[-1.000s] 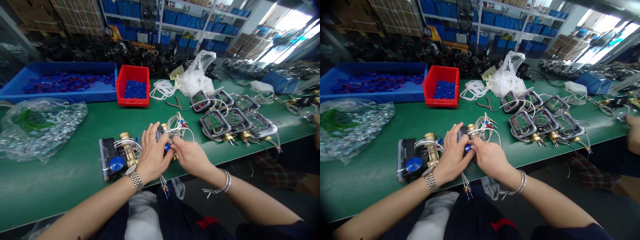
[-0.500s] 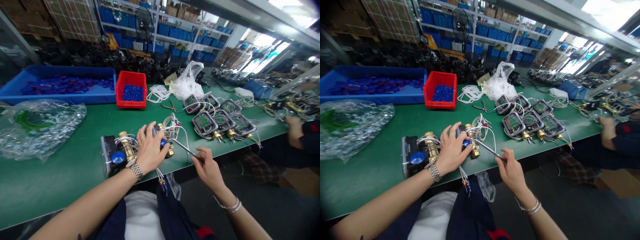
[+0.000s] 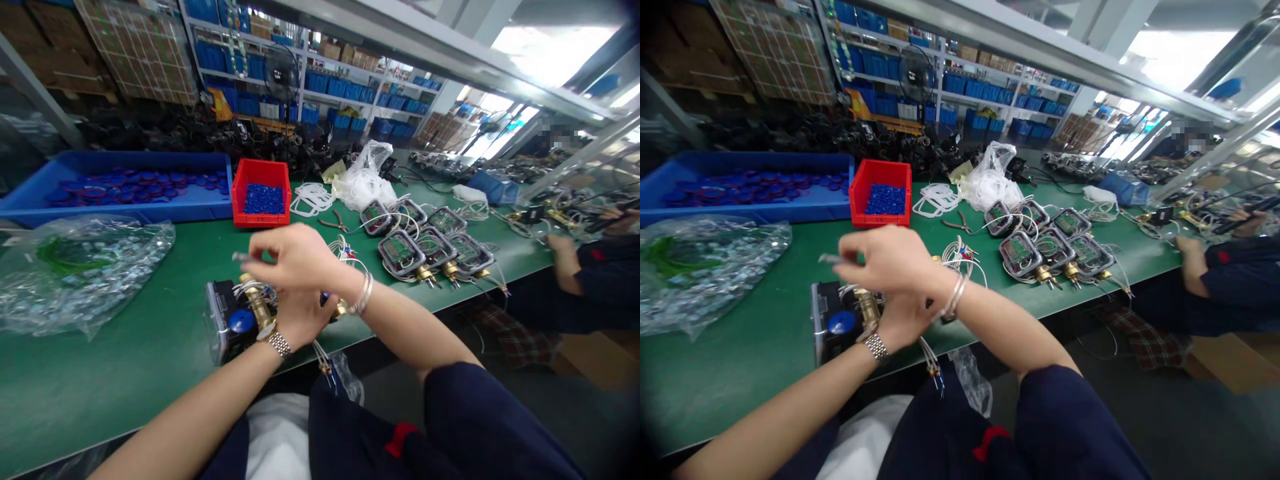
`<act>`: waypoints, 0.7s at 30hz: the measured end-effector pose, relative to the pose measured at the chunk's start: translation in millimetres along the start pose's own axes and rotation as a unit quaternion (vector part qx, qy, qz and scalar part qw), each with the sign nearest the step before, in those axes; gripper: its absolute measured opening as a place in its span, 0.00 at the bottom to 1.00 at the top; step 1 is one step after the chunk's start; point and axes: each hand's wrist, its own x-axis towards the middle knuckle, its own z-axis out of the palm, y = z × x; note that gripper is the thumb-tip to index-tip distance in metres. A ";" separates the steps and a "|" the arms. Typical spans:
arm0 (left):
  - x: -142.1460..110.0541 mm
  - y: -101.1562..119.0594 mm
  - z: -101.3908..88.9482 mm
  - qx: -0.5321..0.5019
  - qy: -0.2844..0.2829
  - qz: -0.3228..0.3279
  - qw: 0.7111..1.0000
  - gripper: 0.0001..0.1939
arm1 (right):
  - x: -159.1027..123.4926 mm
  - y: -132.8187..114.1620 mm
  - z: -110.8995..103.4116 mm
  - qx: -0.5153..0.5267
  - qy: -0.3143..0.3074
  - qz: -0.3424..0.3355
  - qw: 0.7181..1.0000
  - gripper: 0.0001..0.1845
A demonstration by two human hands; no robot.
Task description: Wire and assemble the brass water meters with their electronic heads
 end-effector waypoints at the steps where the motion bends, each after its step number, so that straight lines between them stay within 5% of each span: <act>1: 0.1 0.2 -0.5 0.003 -0.006 0.003 1.000 0.14 | 20.2 24.0 2.5 0.020 -0.001 0.073 0.997 0.12; 3: 0.4 0.7 -1.7 0.010 -0.024 0.012 1.000 0.14 | 38.0 74.2 7.0 0.025 0.006 0.200 0.979 0.11; 5: 1.0 1.1 -2.9 0.015 -0.042 0.017 0.999 0.13 | 23.0 119.2 10.2 0.020 0.011 0.270 0.963 0.17; 8: 1.9 0.7 -4.2 0.014 -0.054 0.020 0.998 0.12 | -46.0 159.1 14.3 0.008 0.038 0.373 0.927 0.05; 10: 2.6 0.1 -4.7 0.012 -0.060 0.022 0.998 0.12 | -103.9 160.8 18.8 -0.007 0.079 0.416 0.906 0.10; 13: 3.5 -1.2 -4.9 0.010 -0.067 0.026 0.997 0.12 | -183.3 126.6 31.0 -0.046 0.169 0.441 0.880 0.14; 16: 3.8 -2.4 -4.6 0.015 -0.072 0.029 0.997 0.13 | -242.8 61.0 48.2 -0.080 0.243 0.416 0.872 0.10; 21: 4.4 -3.0 -6.6 0.032 -0.077 0.044 0.996 0.15 | -283.4 -39.6 57.3 -0.083 0.267 0.243 0.929 0.12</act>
